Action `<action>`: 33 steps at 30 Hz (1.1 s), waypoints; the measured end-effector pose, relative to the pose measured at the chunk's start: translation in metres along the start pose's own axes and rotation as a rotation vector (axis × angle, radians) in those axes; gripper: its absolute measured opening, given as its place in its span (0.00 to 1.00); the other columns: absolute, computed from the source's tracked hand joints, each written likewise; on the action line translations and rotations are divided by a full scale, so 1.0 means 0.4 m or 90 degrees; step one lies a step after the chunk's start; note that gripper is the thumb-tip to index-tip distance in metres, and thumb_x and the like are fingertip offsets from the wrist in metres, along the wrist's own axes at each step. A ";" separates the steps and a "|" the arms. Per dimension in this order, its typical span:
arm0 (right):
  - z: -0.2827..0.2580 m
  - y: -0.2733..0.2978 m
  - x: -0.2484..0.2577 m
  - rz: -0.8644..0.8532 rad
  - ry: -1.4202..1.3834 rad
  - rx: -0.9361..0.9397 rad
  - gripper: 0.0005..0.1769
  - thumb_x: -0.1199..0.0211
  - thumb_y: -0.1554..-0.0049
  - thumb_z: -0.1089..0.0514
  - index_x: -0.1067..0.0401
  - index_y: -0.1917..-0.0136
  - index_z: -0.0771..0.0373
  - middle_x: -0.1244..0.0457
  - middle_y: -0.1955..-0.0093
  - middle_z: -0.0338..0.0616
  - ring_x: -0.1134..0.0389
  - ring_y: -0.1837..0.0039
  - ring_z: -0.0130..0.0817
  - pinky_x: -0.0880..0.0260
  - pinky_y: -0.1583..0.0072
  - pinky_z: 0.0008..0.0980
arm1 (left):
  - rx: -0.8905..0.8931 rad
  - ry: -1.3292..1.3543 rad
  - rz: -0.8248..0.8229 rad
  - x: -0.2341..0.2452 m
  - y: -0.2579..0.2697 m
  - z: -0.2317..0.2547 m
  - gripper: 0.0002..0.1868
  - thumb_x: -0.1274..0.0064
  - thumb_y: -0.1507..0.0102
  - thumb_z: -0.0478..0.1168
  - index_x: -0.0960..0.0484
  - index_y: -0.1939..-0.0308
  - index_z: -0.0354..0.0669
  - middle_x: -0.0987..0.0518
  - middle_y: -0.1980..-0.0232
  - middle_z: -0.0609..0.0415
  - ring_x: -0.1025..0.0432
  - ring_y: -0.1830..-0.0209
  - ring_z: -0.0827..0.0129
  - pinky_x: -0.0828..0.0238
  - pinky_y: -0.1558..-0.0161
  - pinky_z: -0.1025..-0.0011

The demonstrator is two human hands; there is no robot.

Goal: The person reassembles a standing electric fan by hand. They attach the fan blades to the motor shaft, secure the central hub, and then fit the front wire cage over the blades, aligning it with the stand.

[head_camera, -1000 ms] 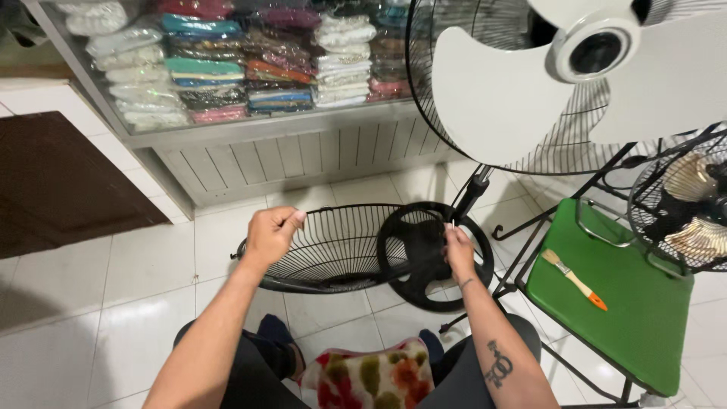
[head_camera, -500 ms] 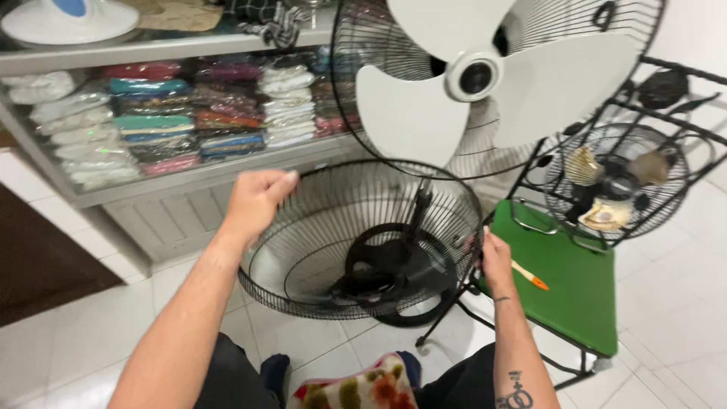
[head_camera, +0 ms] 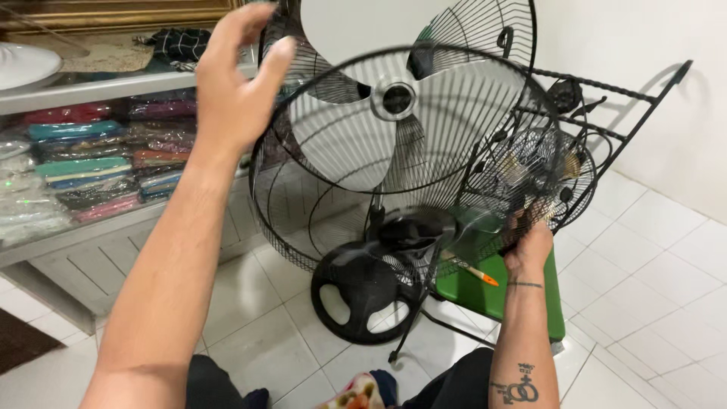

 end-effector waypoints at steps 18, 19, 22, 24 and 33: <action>-0.133 -0.127 -0.194 0.010 0.002 0.018 0.16 0.42 0.36 0.52 0.28 0.58 0.67 0.35 0.65 0.44 0.36 0.66 0.30 0.38 0.65 0.26 | 0.173 0.083 0.196 -0.042 0.108 -0.194 0.17 0.50 0.25 0.40 0.21 0.36 0.33 0.18 0.40 0.50 0.25 0.44 0.72 0.29 0.42 0.75; -0.144 -0.131 -0.207 0.019 0.012 0.024 0.15 0.42 0.36 0.53 0.28 0.57 0.67 0.34 0.65 0.44 0.35 0.66 0.30 0.37 0.65 0.26 | 0.152 0.079 0.192 -0.045 0.075 -0.191 0.17 0.50 0.25 0.41 0.21 0.37 0.33 0.17 0.40 0.50 0.25 0.43 0.71 0.29 0.40 0.74; -0.155 -0.160 -0.235 0.019 0.042 0.019 0.13 0.46 0.37 0.54 0.27 0.56 0.65 0.33 0.66 0.45 0.35 0.68 0.30 0.40 0.67 0.26 | 0.146 0.096 0.183 -0.047 0.003 -0.198 0.17 0.50 0.24 0.43 0.21 0.37 0.33 0.16 0.41 0.48 0.24 0.41 0.67 0.29 0.37 0.71; -0.143 -0.193 -0.237 0.008 0.070 0.019 0.13 0.47 0.37 0.53 0.28 0.55 0.63 0.34 0.68 0.44 0.39 0.71 0.29 0.45 0.70 0.26 | 0.127 0.054 0.179 -0.044 -0.024 -0.202 0.18 0.51 0.23 0.44 0.19 0.38 0.34 0.17 0.41 0.47 0.24 0.40 0.65 0.30 0.37 0.69; 0.009 -0.390 -0.211 -0.094 0.106 0.032 0.14 0.49 0.35 0.48 0.28 0.53 0.57 0.32 0.67 0.40 0.37 0.71 0.26 0.48 0.73 0.23 | 0.161 0.025 0.165 -0.063 -0.029 -0.293 0.19 0.51 0.25 0.46 0.18 0.39 0.35 0.17 0.43 0.46 0.25 0.41 0.63 0.31 0.38 0.67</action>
Point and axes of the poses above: each hand's wrist, its own y-axis away from the middle knuckle, its own x-axis out of the back of the hand, z = x × y, the point moved 8 cm from there along -y, towards the middle knuckle
